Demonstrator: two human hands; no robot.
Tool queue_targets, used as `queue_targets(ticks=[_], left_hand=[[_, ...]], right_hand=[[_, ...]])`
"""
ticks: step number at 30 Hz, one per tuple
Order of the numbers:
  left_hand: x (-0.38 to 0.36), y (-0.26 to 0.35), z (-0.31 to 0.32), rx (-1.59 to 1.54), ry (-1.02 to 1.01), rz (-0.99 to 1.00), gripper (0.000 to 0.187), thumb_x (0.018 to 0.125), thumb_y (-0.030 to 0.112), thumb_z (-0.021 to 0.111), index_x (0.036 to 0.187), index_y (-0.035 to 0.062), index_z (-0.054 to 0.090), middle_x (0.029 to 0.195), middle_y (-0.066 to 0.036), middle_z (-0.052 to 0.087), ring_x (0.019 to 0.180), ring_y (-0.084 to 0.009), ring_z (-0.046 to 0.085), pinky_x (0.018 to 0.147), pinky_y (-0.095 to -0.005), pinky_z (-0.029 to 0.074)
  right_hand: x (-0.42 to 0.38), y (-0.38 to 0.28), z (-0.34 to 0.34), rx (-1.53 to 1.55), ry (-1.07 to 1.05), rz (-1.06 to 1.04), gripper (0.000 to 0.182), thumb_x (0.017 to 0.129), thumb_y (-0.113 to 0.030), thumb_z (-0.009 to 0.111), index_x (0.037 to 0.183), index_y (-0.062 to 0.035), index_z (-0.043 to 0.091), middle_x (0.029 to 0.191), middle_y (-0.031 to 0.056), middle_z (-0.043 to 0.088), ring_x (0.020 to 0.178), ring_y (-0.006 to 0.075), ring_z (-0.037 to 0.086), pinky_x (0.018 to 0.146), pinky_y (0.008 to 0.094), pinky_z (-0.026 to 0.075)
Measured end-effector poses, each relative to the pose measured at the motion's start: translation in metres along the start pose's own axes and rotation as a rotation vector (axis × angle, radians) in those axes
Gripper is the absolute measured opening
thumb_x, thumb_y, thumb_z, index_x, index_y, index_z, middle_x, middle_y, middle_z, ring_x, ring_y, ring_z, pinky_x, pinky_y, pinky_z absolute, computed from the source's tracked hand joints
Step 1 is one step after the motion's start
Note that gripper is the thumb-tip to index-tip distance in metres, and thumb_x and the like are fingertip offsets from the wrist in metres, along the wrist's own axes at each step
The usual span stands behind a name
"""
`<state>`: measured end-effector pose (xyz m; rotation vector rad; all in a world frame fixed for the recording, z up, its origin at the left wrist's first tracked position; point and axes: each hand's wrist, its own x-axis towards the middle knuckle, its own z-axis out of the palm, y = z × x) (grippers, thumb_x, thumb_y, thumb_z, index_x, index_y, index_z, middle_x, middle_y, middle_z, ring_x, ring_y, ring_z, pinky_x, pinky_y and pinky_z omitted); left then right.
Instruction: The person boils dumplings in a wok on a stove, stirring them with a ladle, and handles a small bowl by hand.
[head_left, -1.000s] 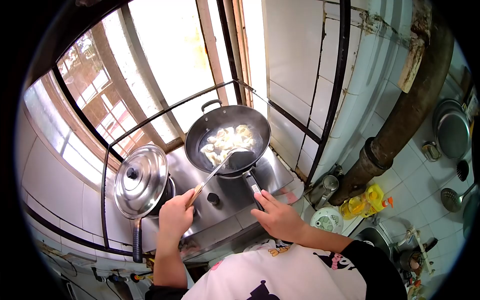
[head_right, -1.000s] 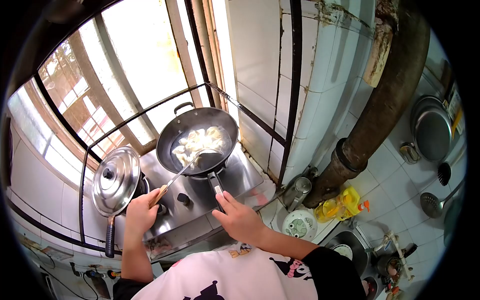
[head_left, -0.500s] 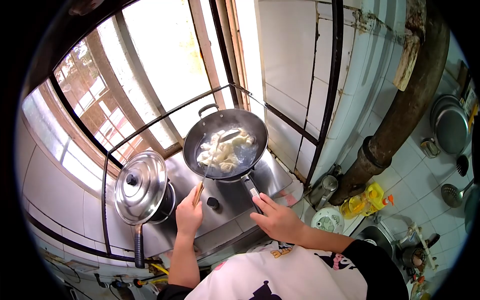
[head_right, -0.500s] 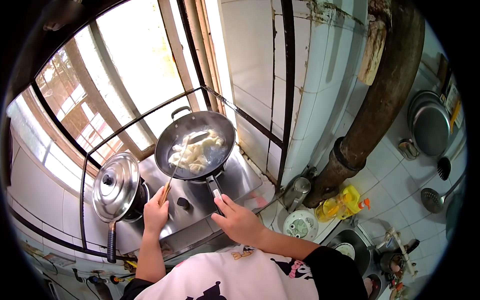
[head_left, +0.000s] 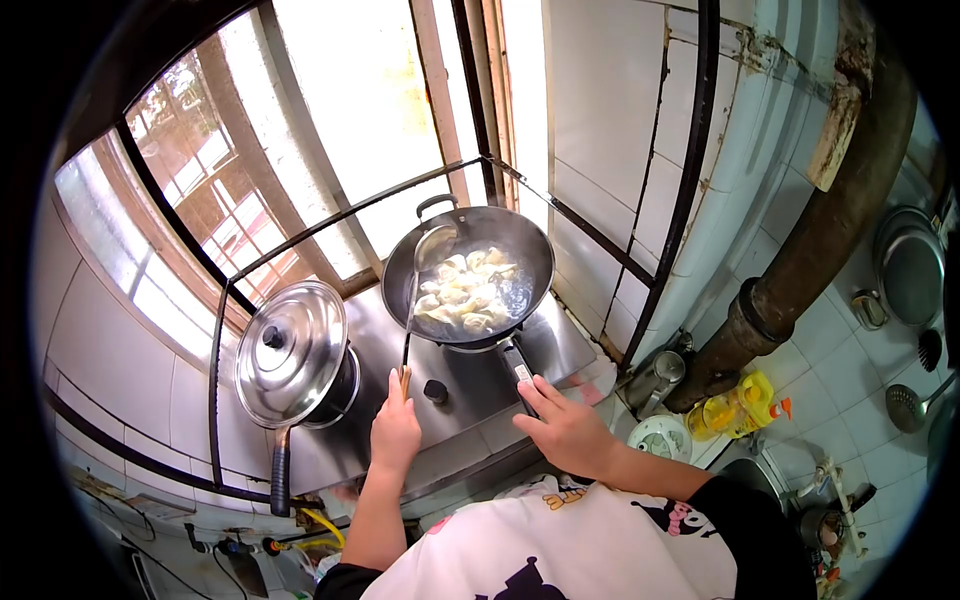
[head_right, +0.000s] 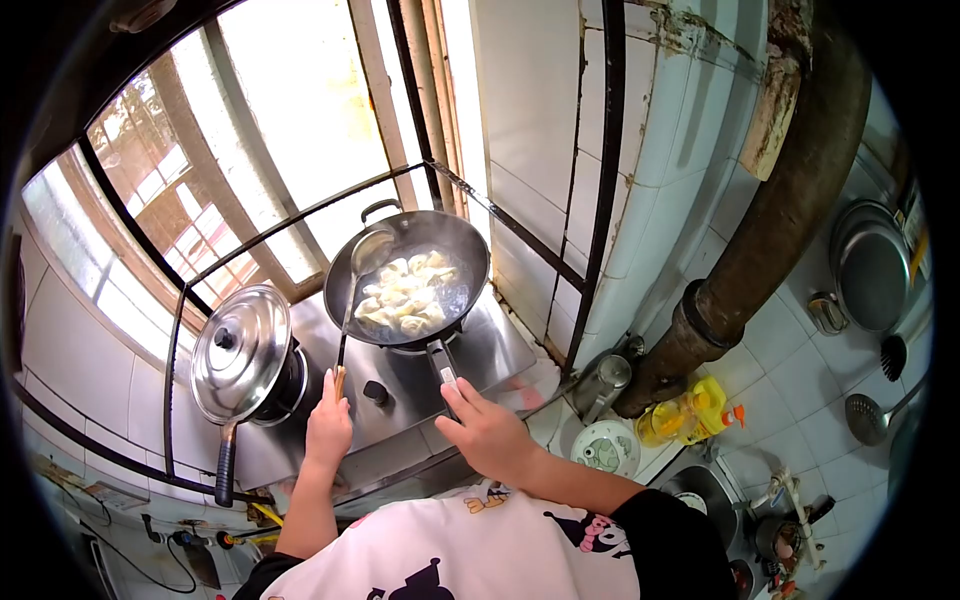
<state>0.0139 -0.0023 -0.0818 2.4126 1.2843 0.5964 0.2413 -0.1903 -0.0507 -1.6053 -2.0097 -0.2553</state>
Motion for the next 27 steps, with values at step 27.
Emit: queue_targets(ticks=[27], left_hand=[[0.005,0.010,0.003,0.131,-0.089,-0.064,0.074,0.087,0.017,0.067,0.142,-0.0033,0.023,0.084,-0.030,0.066,0.078,-0.0465,0.066,0.071,-0.0516,0.053]], right_hand=[[0.004,-0.003,-0.002,-0.078,-0.021,0.005,0.011,0.076,-0.002,0.062,0.085,-0.0040,0.057,0.128,0.0244,0.058,0.120,0.0392,0.057,0.088,0.0361,0.054]])
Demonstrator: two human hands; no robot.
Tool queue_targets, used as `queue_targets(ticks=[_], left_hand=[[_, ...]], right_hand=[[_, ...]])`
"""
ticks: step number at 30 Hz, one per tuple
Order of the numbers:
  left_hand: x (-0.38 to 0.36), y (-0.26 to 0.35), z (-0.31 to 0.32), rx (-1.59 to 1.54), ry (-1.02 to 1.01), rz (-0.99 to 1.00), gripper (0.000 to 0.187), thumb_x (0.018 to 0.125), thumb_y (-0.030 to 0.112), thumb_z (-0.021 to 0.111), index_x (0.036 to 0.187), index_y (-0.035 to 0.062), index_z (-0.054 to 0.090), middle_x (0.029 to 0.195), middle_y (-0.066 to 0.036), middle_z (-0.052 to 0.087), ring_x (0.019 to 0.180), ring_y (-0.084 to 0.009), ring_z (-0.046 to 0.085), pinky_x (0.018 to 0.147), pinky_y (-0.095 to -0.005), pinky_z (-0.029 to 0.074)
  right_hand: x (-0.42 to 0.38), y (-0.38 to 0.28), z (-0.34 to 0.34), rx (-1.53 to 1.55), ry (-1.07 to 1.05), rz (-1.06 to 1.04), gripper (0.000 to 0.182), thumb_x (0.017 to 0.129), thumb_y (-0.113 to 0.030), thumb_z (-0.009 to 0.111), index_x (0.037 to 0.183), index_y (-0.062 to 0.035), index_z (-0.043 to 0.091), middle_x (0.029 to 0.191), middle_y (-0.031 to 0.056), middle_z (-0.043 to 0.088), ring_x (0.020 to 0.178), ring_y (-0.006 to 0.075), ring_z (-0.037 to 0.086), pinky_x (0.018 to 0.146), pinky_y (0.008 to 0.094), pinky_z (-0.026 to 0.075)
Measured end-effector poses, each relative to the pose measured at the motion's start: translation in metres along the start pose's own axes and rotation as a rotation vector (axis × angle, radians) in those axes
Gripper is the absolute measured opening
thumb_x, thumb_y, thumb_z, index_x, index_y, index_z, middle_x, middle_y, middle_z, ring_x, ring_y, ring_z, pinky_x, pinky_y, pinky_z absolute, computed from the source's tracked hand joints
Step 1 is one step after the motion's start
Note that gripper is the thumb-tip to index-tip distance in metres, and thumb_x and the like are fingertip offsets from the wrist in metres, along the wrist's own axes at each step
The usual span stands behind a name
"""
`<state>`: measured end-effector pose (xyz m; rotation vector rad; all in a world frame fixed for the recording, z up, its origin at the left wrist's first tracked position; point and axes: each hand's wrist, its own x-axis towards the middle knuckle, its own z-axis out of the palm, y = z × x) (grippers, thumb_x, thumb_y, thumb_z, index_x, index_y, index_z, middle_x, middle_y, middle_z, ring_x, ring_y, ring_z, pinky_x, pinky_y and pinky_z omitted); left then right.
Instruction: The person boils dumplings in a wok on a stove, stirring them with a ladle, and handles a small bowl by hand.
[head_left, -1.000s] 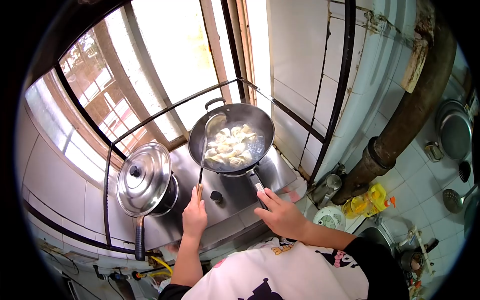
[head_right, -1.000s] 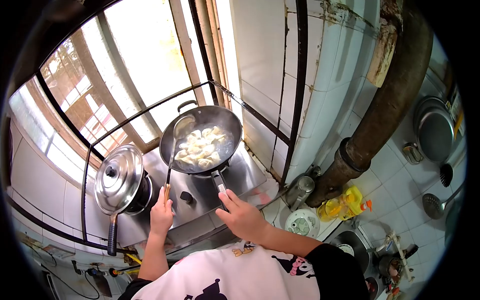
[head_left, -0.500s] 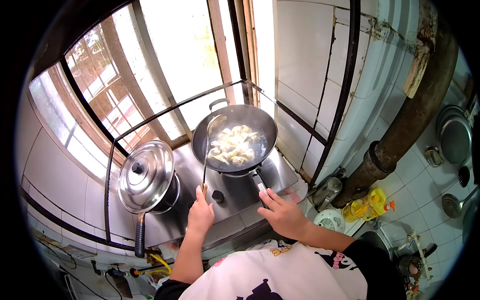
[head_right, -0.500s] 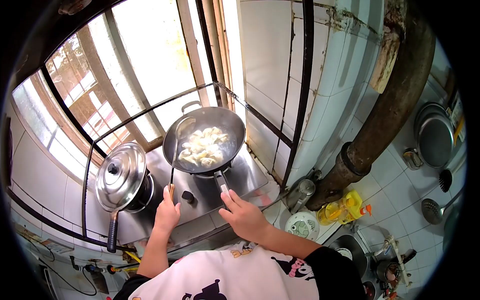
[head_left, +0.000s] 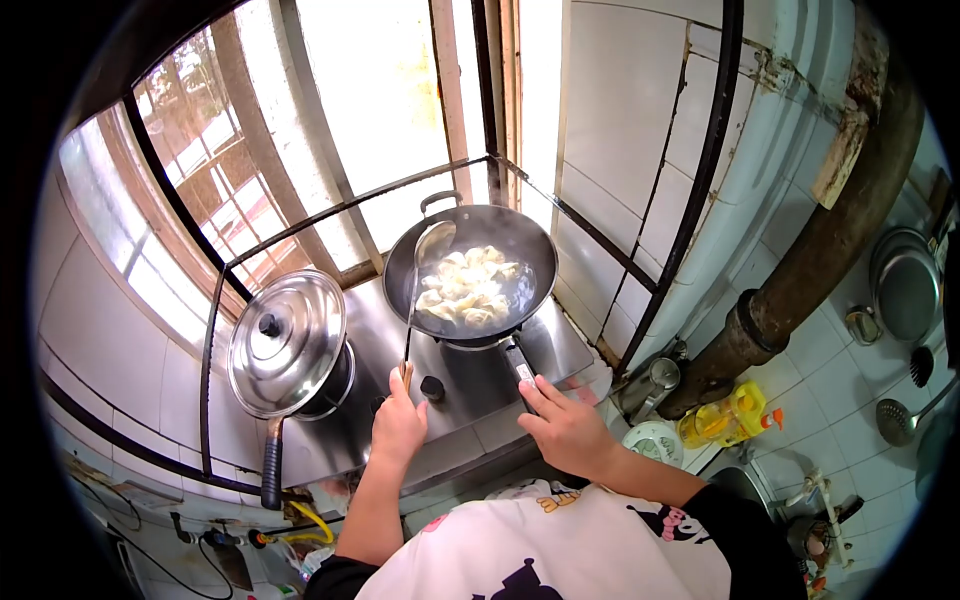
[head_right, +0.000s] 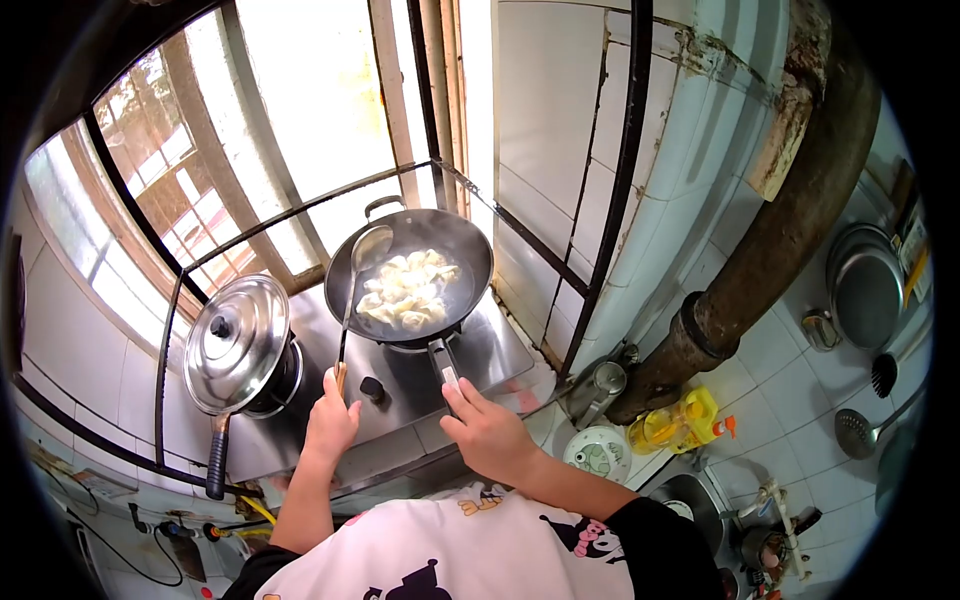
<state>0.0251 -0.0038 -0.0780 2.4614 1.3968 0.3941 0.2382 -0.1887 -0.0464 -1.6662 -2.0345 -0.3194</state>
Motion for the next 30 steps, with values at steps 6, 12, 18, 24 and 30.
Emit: queue_targets(ticks=[6,12,18,24,30], left_hand=[[-0.0008,0.0016,-0.0025,0.014,-0.012,-0.021,0.070,0.088,0.013,0.063,0.143,-0.0020,0.022,0.083,-0.030,0.066,0.077,-0.0459,0.066,0.070,-0.0516,0.054],[0.0006,-0.0014,-0.0016,0.029,-0.023,-0.030,0.069,0.088,0.012,0.062,0.143,-0.0018,0.022,0.084,-0.029,0.066,0.078,-0.0454,0.066,0.070,-0.0512,0.054],[0.0004,0.0001,-0.0029,0.024,-0.028,-0.032,0.070,0.089,0.013,0.062,0.144,-0.0016,0.022,0.085,-0.028,0.066,0.079,-0.0454,0.066,0.072,-0.0519,0.054],[0.0011,0.0004,-0.0029,0.043,-0.036,-0.043,0.070,0.088,0.014,0.063,0.143,-0.0025,0.022,0.084,-0.028,0.066,0.077,-0.0451,0.066,0.071,-0.0514,0.054],[0.0011,0.0008,-0.0024,0.067,-0.018,-0.022,0.071,0.088,0.016,0.065,0.142,-0.0051,0.024,0.082,-0.028,0.066,0.075,-0.0442,0.067,0.068,-0.0502,0.055]], right_hand=[[0.0021,0.0007,-0.0011,-0.008,-0.018,-0.013,0.011,0.074,-0.002,0.063,0.084,-0.0033,0.057,0.128,0.0251,0.058,0.120,0.0394,0.057,0.090,0.0358,0.053],[0.0018,0.0005,-0.0001,-0.013,-0.023,-0.013,0.012,0.074,-0.003,0.064,0.084,-0.0028,0.057,0.127,0.0255,0.058,0.120,0.0398,0.057,0.091,0.0352,0.053],[0.0017,0.0021,0.0005,-0.019,-0.026,-0.025,0.012,0.074,-0.004,0.064,0.084,-0.0029,0.057,0.128,0.0253,0.058,0.120,0.0397,0.057,0.091,0.0351,0.052],[0.0017,0.0025,0.0003,-0.010,-0.024,-0.027,0.012,0.074,-0.004,0.063,0.084,-0.0027,0.057,0.128,0.0255,0.058,0.120,0.0399,0.057,0.091,0.0350,0.053],[0.0017,0.0032,0.0009,-0.009,-0.021,-0.029,0.011,0.074,-0.004,0.063,0.084,-0.0029,0.057,0.128,0.0253,0.058,0.119,0.0399,0.058,0.089,0.0347,0.053]])
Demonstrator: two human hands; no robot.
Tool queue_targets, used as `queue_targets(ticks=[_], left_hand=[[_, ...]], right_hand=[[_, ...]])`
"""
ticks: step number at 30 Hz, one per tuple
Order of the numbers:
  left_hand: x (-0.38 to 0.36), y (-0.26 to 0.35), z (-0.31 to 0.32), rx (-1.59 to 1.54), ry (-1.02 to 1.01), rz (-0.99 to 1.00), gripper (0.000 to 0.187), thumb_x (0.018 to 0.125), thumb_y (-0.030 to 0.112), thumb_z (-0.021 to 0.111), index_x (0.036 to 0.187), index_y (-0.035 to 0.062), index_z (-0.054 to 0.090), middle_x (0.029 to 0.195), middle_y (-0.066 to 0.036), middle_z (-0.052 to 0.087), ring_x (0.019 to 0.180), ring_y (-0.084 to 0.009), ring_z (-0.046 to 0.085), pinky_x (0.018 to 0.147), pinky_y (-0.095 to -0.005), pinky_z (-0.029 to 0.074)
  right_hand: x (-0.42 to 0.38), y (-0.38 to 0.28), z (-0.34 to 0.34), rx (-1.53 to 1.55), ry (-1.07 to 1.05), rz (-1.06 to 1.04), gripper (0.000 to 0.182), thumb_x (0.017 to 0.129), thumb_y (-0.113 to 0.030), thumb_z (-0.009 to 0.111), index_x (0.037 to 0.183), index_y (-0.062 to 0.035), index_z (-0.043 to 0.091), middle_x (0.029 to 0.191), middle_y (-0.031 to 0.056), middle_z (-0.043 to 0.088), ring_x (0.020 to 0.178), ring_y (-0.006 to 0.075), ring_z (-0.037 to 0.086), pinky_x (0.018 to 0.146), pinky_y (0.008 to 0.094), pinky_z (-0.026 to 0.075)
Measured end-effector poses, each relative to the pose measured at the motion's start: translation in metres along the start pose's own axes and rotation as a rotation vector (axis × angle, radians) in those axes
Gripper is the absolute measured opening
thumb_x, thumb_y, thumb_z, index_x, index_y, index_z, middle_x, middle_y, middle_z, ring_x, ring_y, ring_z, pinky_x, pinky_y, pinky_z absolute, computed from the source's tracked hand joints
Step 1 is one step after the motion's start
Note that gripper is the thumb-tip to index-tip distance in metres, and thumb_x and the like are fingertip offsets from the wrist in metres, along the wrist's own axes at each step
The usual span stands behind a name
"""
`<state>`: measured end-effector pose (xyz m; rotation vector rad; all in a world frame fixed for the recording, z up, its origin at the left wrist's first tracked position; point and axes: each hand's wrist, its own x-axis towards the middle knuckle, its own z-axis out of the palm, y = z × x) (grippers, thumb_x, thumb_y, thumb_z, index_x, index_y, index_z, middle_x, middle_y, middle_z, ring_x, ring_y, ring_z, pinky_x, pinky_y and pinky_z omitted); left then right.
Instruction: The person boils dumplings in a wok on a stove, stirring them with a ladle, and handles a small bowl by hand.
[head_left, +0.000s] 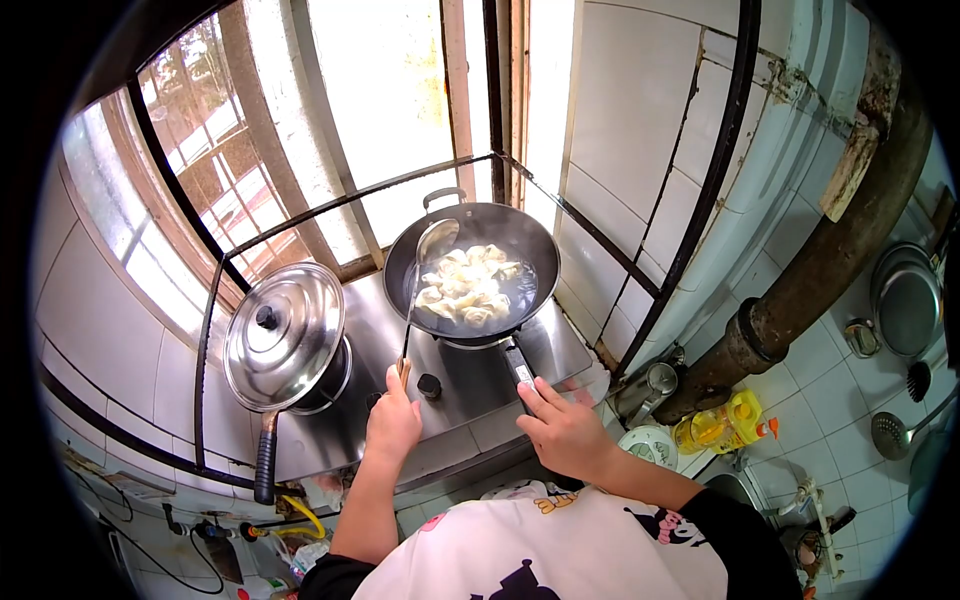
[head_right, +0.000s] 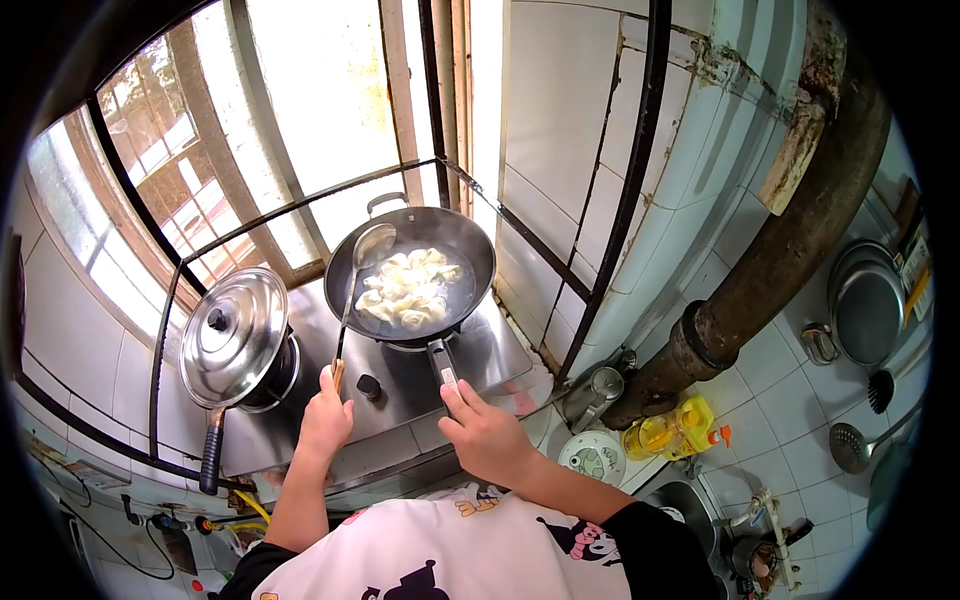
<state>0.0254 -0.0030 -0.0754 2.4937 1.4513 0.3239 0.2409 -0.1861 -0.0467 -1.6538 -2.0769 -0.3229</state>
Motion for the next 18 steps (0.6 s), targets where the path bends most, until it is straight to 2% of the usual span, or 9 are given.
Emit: queue_targets(ticks=[18], left_hand=[[-0.0009,0.0053,-0.0020,0.007,-0.005,-0.011,0.070,0.087,0.020,0.069,0.137,-0.0078,0.028,0.084,-0.029,0.066,0.079,-0.0441,0.067,0.070,-0.0485,0.056]], right_hand=[[-0.0007,0.0009,0.0004,0.000,0.017,-0.002,0.010,0.075,-0.005,0.064,0.082,-0.0034,0.056,0.126,0.0251,0.059,0.119,0.0398,0.058,0.090,0.0347,0.054]])
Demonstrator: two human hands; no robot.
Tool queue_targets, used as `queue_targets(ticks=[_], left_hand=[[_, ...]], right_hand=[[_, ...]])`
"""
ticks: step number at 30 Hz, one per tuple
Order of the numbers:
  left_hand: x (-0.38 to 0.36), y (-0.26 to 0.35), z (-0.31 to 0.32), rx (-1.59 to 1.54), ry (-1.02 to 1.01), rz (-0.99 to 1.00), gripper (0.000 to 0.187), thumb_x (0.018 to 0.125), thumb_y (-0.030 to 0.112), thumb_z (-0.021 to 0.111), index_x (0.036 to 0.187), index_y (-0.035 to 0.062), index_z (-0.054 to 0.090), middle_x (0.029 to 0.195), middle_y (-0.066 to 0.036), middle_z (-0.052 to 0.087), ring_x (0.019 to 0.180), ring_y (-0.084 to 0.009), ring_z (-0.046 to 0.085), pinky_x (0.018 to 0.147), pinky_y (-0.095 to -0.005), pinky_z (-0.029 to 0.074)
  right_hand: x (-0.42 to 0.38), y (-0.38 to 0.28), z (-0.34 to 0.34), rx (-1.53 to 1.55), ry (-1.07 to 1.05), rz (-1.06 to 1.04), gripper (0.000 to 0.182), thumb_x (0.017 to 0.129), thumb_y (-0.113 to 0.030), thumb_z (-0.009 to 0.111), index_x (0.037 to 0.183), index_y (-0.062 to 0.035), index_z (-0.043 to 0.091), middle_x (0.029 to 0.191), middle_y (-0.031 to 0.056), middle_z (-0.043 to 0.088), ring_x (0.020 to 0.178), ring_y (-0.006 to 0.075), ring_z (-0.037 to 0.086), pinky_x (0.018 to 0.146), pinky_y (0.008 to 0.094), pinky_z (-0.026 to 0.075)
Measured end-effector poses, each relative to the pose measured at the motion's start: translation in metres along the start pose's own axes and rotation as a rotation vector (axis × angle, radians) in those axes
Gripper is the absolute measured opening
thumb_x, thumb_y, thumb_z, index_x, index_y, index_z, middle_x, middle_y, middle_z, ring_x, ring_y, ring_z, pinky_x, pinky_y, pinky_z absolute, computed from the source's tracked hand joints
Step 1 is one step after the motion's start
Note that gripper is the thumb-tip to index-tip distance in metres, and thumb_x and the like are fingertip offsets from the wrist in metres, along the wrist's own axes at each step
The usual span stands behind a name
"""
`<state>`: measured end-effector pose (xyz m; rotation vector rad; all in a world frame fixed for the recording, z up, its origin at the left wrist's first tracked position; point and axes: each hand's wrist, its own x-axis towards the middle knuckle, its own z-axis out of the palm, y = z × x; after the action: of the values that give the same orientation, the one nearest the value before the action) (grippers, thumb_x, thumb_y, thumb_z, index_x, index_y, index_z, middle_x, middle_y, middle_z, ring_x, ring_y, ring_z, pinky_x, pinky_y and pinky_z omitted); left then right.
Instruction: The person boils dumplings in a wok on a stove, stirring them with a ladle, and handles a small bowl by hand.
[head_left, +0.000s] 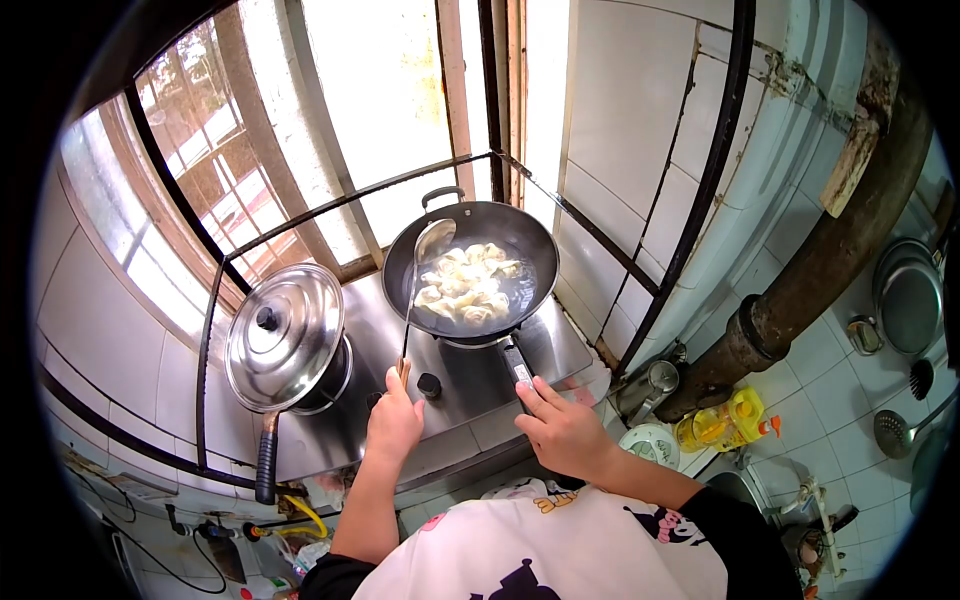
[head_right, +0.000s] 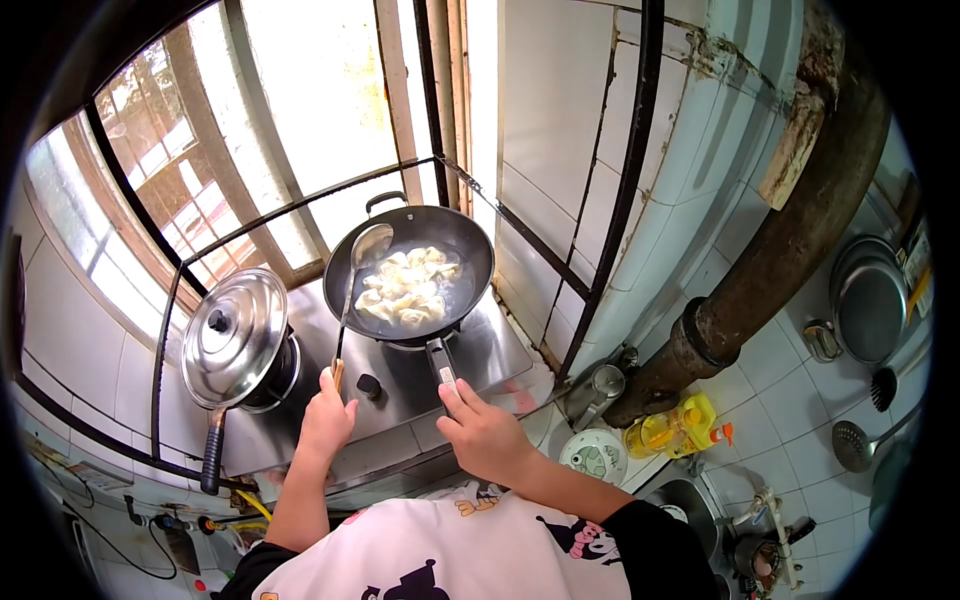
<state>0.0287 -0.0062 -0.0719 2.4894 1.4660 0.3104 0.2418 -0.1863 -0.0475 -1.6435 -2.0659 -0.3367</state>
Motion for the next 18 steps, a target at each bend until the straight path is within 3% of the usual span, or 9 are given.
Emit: queue_targets(ticks=[7,10,18], left_hand=[[0.0003,0.0000,0.0000,0.003,-0.005,-0.007,0.069,0.087,0.020,0.069,0.135,-0.0080,0.029,0.085,-0.029,0.066,0.079,-0.0438,0.067,0.070,-0.0479,0.056],[-0.0008,0.0054,-0.0061,-0.081,-0.030,-0.060,0.068,0.085,0.017,0.071,0.134,-0.0061,0.030,0.091,-0.034,0.064,0.087,-0.0501,0.063,0.076,-0.0530,0.052],[0.0004,0.0013,-0.0020,-0.076,-0.016,-0.034,0.069,0.084,0.017,0.072,0.134,-0.0059,0.030,0.088,-0.034,0.064,0.084,-0.0501,0.063,0.074,-0.0533,0.053]], right_hand=[[0.0007,-0.0007,-0.0015,0.006,-0.008,0.007,0.010,0.075,-0.005,0.064,0.081,-0.0034,0.056,0.126,0.0249,0.059,0.119,0.0398,0.058,0.087,0.0343,0.054],[0.0011,-0.0008,-0.0008,0.006,-0.005,0.008,0.010,0.075,-0.004,0.064,0.081,-0.0034,0.056,0.126,0.0247,0.059,0.119,0.0397,0.058,0.086,0.0344,0.055],[0.0010,-0.0007,-0.0001,0.005,-0.014,0.011,0.009,0.075,-0.004,0.063,0.081,-0.0031,0.056,0.127,0.0250,0.059,0.119,0.0395,0.058,0.086,0.0347,0.055]])
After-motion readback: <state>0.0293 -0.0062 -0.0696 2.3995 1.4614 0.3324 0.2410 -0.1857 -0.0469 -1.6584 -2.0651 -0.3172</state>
